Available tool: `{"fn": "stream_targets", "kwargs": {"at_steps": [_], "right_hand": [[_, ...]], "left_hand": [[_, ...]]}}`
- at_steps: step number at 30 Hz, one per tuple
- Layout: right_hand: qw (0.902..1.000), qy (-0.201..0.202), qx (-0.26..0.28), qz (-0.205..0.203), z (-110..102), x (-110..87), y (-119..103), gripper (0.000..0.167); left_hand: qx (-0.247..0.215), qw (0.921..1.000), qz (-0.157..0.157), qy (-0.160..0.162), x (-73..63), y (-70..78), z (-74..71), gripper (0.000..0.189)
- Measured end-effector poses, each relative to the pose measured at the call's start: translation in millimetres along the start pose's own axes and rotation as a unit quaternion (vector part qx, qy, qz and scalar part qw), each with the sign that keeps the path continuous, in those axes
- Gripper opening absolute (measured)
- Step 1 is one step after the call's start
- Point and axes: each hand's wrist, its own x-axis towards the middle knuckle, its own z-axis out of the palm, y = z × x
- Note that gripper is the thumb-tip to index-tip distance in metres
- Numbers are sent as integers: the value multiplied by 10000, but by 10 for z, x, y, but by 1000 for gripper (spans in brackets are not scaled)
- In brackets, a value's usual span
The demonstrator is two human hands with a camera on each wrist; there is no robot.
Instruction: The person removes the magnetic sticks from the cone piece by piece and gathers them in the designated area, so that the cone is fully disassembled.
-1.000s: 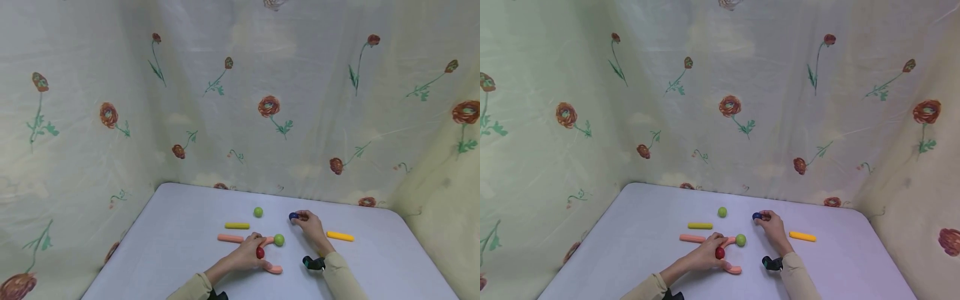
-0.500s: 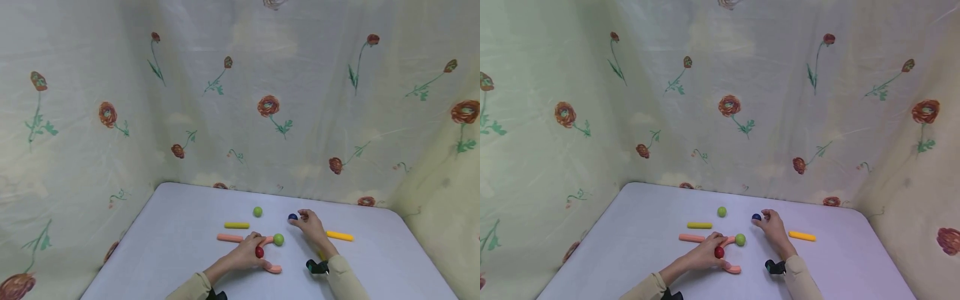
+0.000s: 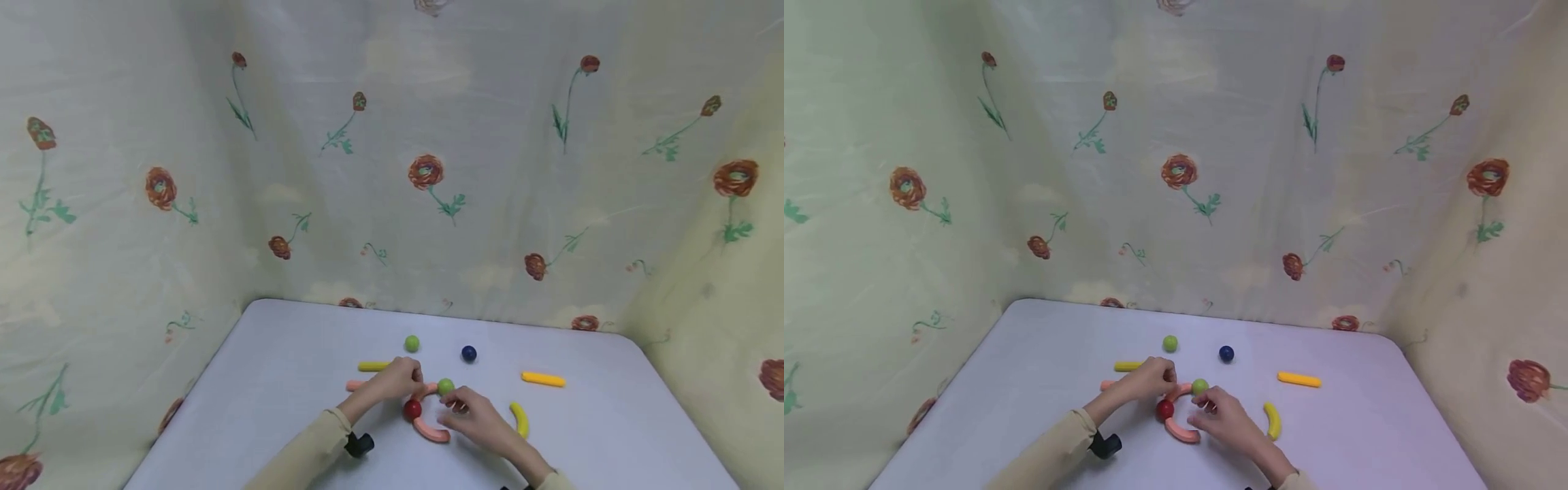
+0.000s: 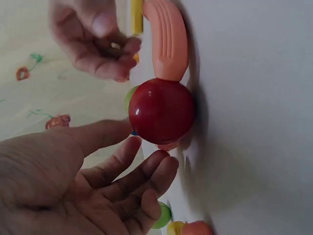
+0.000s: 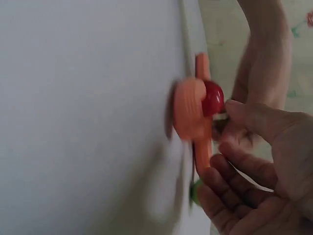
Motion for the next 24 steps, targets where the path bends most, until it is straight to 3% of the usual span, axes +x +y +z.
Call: {"fn": "stream_targets", "kwargs": {"at_steps": [3, 5, 13, 19, 24], "right_hand": [[9978, -617, 23, -250, 109, -60, -36, 29], [9964, -803, 14, -282, 164, -80, -38, 24], [9958, -908, -23, -116, 182, -119, -30, 15], [9940, -1052, -312, 9, -7, -126, 4, 17], [9928, -643, -1012, 71, -165, -43, 128, 21]], "left_hand": [[240, 9997, -73, -68, 83, 46, 4, 15], [290, 9995, -99, -62, 131, 61, 23, 16], [120, 9998, -40, -179, 166, 52, 17, 13], [457, 9984, -204, -246, 8, 12, 39, 13], [982, 9946, -316, 93, -257, 106, 226, 16]]}}
